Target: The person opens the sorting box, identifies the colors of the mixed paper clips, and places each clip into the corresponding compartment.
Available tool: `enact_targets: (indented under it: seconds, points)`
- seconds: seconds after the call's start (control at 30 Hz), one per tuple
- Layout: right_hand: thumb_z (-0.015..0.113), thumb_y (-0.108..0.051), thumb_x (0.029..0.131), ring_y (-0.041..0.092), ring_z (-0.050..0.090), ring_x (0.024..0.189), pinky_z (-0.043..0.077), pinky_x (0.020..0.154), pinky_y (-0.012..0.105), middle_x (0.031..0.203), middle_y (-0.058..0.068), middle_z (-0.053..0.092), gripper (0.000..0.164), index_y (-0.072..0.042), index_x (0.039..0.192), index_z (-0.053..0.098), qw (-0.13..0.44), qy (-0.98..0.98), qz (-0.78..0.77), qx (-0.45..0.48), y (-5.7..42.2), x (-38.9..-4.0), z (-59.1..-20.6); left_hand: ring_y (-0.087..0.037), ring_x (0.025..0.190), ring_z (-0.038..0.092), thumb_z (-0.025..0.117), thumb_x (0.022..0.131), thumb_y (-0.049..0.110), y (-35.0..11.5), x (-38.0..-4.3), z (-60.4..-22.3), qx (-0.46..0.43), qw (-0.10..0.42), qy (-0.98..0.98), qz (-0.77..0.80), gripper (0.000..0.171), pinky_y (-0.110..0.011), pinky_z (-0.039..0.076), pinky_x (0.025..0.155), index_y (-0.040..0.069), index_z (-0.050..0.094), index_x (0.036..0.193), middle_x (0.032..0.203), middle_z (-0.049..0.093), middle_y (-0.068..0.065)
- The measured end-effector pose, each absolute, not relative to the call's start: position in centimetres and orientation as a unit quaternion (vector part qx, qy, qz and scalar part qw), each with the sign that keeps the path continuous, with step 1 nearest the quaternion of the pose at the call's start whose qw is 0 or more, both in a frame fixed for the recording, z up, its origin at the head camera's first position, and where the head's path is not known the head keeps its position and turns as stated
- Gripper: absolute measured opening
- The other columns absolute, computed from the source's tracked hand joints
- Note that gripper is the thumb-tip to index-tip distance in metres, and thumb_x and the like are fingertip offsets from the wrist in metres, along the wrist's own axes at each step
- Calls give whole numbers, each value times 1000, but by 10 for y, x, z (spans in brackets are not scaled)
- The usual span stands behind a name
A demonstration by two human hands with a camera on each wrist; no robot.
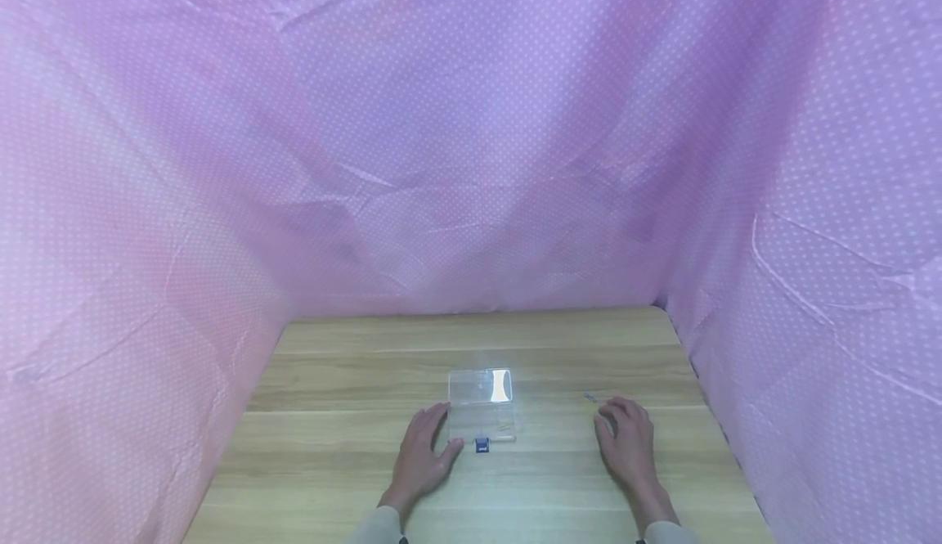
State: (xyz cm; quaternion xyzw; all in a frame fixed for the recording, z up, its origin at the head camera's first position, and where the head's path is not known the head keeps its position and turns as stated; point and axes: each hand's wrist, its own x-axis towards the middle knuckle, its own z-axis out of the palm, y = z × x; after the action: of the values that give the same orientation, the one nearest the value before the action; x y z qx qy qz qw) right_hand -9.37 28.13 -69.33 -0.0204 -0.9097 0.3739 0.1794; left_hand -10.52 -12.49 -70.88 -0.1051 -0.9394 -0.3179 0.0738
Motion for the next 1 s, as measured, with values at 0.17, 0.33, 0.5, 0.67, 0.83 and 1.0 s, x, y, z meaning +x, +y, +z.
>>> enact_targets:
  seconds: [0.17, 0.33, 0.5, 0.67, 0.83, 1.0]
  points:
    - [84, -1, 94, 58, 57, 132, 40, 114, 76, 132, 32, 72, 18, 5, 110, 80, 193, -908, 372, -15, 282, -95, -698, -33, 157, 59, 79, 101, 48, -125, -104, -709, -107, 77, -939, -317, 71, -54, 36, 143, 19, 60, 162, 165, 66, -8]
    - [84, 2, 93, 57, 57, 132, 40, 114, 77, 131, 31, 73, 14, 3, 106, 81, 195, -906, 374, -18, 283, -96, -701, -33, 157, 59, 79, 101, 47, -124, -104, -710, -106, 77, -939, -318, 70, -53, 36, 143, 19, 60, 162, 165, 66, -8]
    - [84, 4, 91, 58, 58, 131, 41, 115, 77, 130, 32, 74, 12, 3, 103, 82, 195, -907, 373, -23, 284, -96, -698, -33, 156, 60, 80, 100, 47, -124, -104, -709, -107, 83, -941, -309, 70, -54, 37, 142, 19, 61, 162, 164, 67, -7]
    - [83, 5, 92, 58, 57, 133, 40, 115, 77, 131, 31, 73, 8, 2, 100, 81, 179, -910, 373, -34, 283, -97, -695, -34, 153, 63, 80, 100, 46, -124, -102, -709, -112, 96, -941, -305, 69, -56, 41, 138, 18, 62, 161, 161, 69, -8]
    - [82, 5, 93, 59, 55, 134, 38, 117, 77, 132, 31, 73, 7, 1, 98, 80, 163, -911, 376, -43, 283, -97, -692, -34, 154, 62, 80, 100, 45, -123, -101, -707, -110, 89, -939, -314, 69, -55, 40, 140, 18, 62, 161, 162, 68, -8]
    - [80, 4, 94, 58, 54, 136, 37, 120, 77, 133, 31, 72, 6, 3, 99, 79, 153, -913, 376, -52, 282, -97, -692, -35, 156, 60, 80, 100, 47, -124, -100, -707, -108, 81, -939, -315, 71, -55, 39, 141, 18, 61, 162, 163, 67, -8]
